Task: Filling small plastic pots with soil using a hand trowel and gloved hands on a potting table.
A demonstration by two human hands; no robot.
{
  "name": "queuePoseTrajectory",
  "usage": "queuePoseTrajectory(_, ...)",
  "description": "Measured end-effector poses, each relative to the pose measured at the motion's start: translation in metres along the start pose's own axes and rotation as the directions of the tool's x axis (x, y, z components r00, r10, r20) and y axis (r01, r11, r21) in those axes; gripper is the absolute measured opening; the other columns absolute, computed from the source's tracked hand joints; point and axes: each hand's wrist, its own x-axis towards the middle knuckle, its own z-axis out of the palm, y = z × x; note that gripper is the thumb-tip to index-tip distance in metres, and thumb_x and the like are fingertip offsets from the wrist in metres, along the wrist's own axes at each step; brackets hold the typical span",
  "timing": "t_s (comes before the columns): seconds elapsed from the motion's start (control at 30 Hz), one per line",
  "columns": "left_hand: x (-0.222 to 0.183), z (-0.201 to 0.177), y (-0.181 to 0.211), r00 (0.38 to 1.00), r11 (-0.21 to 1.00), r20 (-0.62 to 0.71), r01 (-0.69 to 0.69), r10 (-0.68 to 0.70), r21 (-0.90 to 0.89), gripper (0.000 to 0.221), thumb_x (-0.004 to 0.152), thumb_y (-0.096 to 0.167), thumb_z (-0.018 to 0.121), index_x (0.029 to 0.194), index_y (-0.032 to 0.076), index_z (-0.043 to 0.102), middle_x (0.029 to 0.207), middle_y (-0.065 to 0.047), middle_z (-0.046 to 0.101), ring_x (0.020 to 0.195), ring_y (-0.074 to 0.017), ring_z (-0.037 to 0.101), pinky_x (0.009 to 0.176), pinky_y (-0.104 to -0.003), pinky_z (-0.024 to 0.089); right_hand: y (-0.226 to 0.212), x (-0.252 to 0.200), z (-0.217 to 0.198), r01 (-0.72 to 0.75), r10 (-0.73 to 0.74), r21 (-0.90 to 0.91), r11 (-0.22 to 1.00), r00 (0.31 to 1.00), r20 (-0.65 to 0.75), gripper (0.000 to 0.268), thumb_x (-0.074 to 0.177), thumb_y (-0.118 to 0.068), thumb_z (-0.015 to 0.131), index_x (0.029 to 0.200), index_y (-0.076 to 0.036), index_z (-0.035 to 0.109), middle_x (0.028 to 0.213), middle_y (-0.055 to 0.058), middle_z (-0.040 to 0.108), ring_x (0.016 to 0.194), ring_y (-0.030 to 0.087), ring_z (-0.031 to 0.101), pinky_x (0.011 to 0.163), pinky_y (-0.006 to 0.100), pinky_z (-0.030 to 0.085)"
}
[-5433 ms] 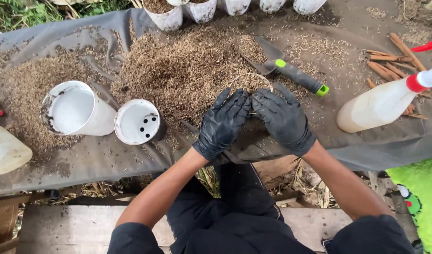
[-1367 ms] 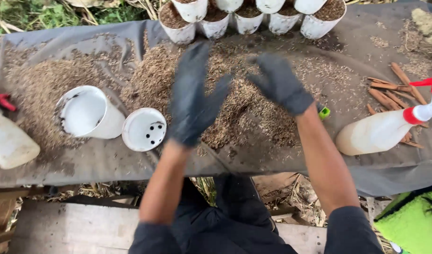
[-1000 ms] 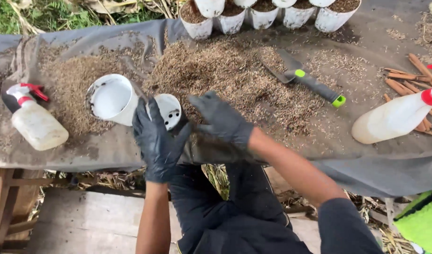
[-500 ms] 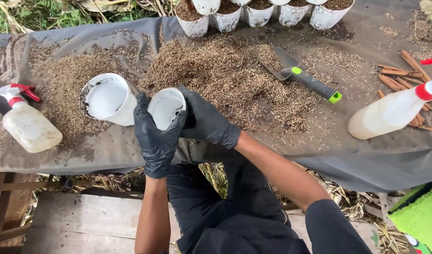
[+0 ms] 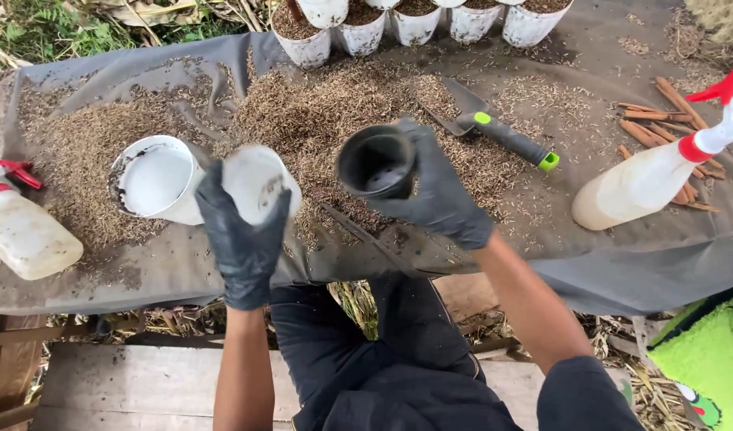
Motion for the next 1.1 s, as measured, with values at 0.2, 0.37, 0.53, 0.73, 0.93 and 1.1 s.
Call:
queuePoseTrajectory(0.2, -0.048, 0.016, -0.022, 0.993, 0.988, 0.058, 0.092, -0.099, 0.120, 0.099, 0.069, 0.027, 0.094, 0.148, 0.004, 0.040, 0.127, -0.030, 0.049, 0.122, -0.0532, 0.054, 0.101, -0.065, 0.047, 0.011, -0.019, -0.045, -0.011, 0.001, -0.118, 0.993, 0.997, -0.084, 0.088, 0.063, -0.025, 0.102, 0.130, -0.002, 0.050, 0.122, 0.021, 0.061, 0.126, 0.036, 0.058, 0.116, 0.052, 0.038)
queuePoseTrajectory(0.37, -0.044, 0.032, -0.038, 0.997, 0.972, 0.071, 0.026, -0.044, 0.233, 0.098, 0.077, 0.035, 0.090, 0.154, 0.006, 0.036, 0.133, -0.026, 0.047, 0.123, -0.0518, 0.052, 0.094, -0.064, 0.050, 0.008, -0.021, -0.046, -0.264, 0.221, -0.262, 0.928, 0.958, -0.182, 0.098, 0.058, -0.027, 0.099, 0.139, -0.009, 0.047, 0.134, 0.024, 0.063, 0.134, 0.042, 0.054, 0.117, 0.054, 0.040)
queuePoseTrajectory(0.53, -0.012, 0.006, 0.032, 0.991, 0.945, 0.128, 0.002, -0.047, 0.327, 0.125, 0.069, 0.057, 0.093, 0.162, 0.010, 0.025, 0.147, -0.040, 0.035, 0.133, -0.0663, 0.038, 0.098, -0.076, 0.045, 0.031, -0.031, -0.042, -0.115, 0.112, -0.021, 0.993, 0.986, -0.124, 0.103, 0.056, -0.022, 0.102, 0.140, -0.003, 0.045, 0.142, 0.024, 0.054, 0.146, 0.040, 0.042, 0.125, 0.053, 0.026)
queuePoseTrajectory(0.73, 0.001, 0.042, 0.099, 0.901, 0.990, 0.429, 0.008, 0.055, -0.144, 0.121, 0.066, 0.036, 0.094, 0.159, -0.001, 0.025, 0.143, -0.040, 0.044, 0.138, -0.0600, 0.041, 0.114, -0.067, 0.035, 0.049, -0.020, -0.018, -0.058, 0.057, -0.093, 0.994, 0.998, -0.011, 0.112, 0.059, -0.050, 0.096, 0.146, -0.006, 0.041, 0.143, 0.026, 0.054, 0.140, 0.043, 0.048, 0.119, 0.057, 0.036)
queuePoseTrajectory(0.93, 0.006, 0.102, 0.071, 0.806, 0.939, 0.506, -0.343, 0.307, -0.023, 0.120, 0.074, 0.067, 0.081, 0.162, 0.005, 0.026, 0.118, -0.021, 0.057, 0.112, -0.0459, 0.056, 0.095, -0.059, 0.050, 0.033, -0.019, -0.022, 0.038, -0.046, -0.220, 0.975, 0.998, -0.032, 0.107, 0.063, -0.039, 0.094, 0.148, -0.004, 0.041, 0.149, 0.027, 0.048, 0.142, 0.049, 0.043, 0.119, 0.058, 0.036)
queuePoseTrajectory(1.1, 0.016, 0.105, 0.086, 0.725, 0.995, 0.687, -0.093, 0.050, 0.025, 0.132, 0.063, 0.073, 0.085, 0.164, 0.019, 0.020, 0.132, -0.021, 0.051, 0.126, -0.0484, 0.050, 0.097, -0.067, 0.047, 0.038, -0.022, -0.030, 0.091, -0.096, -0.209, 0.974, 0.995, -0.010, 0.094, 0.067, -0.025, 0.089, 0.147, -0.003, 0.043, 0.146, 0.026, 0.050, 0.140, 0.050, 0.044, 0.117, 0.059, 0.037)
